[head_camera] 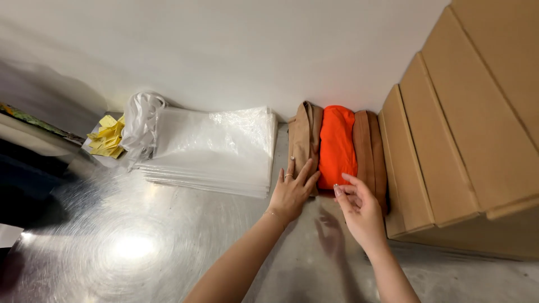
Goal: Taking t-shirts off hangers and folding them on a table
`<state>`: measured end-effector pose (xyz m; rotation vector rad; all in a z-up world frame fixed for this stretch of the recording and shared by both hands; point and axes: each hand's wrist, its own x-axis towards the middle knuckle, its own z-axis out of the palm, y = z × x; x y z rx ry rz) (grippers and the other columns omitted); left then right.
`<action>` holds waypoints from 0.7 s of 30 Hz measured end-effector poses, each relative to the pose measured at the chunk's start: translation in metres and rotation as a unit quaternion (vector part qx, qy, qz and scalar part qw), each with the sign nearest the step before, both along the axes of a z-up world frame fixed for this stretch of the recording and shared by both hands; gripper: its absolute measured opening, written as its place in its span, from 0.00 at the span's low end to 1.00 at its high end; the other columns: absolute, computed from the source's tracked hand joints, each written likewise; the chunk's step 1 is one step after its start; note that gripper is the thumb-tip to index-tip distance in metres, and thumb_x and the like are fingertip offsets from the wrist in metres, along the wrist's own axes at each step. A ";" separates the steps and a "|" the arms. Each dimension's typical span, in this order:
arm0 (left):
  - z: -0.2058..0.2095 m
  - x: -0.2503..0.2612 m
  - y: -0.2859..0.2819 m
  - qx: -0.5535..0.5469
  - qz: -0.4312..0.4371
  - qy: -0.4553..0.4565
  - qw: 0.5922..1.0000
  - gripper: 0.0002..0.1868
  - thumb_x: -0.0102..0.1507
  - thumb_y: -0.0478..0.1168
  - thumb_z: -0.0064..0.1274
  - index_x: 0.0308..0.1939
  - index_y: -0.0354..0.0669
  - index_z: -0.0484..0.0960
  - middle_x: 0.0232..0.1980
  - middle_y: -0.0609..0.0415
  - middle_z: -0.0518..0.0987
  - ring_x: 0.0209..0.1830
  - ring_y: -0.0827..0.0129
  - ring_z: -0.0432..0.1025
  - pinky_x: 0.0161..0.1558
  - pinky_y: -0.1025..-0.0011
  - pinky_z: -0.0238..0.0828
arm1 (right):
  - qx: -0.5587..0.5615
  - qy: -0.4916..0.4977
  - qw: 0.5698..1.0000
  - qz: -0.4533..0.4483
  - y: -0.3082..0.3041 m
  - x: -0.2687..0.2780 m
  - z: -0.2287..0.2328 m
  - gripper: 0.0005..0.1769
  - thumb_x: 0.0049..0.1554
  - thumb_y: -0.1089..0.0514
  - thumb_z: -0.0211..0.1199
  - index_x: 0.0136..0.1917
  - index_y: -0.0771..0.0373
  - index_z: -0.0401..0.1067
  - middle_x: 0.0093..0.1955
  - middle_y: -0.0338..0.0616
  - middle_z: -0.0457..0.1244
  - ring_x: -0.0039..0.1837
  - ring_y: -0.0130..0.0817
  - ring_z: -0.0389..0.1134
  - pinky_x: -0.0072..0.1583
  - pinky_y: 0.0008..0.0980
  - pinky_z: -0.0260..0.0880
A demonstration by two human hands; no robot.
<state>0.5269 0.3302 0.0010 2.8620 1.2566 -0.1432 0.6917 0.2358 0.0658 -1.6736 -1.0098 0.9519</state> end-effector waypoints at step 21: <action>0.272 -0.445 -0.361 -0.001 0.457 -0.660 0.596 0.14 0.63 0.40 0.56 0.52 0.50 0.87 0.53 0.61 0.90 0.53 0.75 0.84 0.56 0.74 0.83 | 0.116 0.129 0.960 0.221 -0.158 -0.375 0.221 0.10 0.63 0.58 0.62 0.53 0.66 0.79 0.46 0.51 0.73 0.46 0.41 0.73 0.52 0.36 0.74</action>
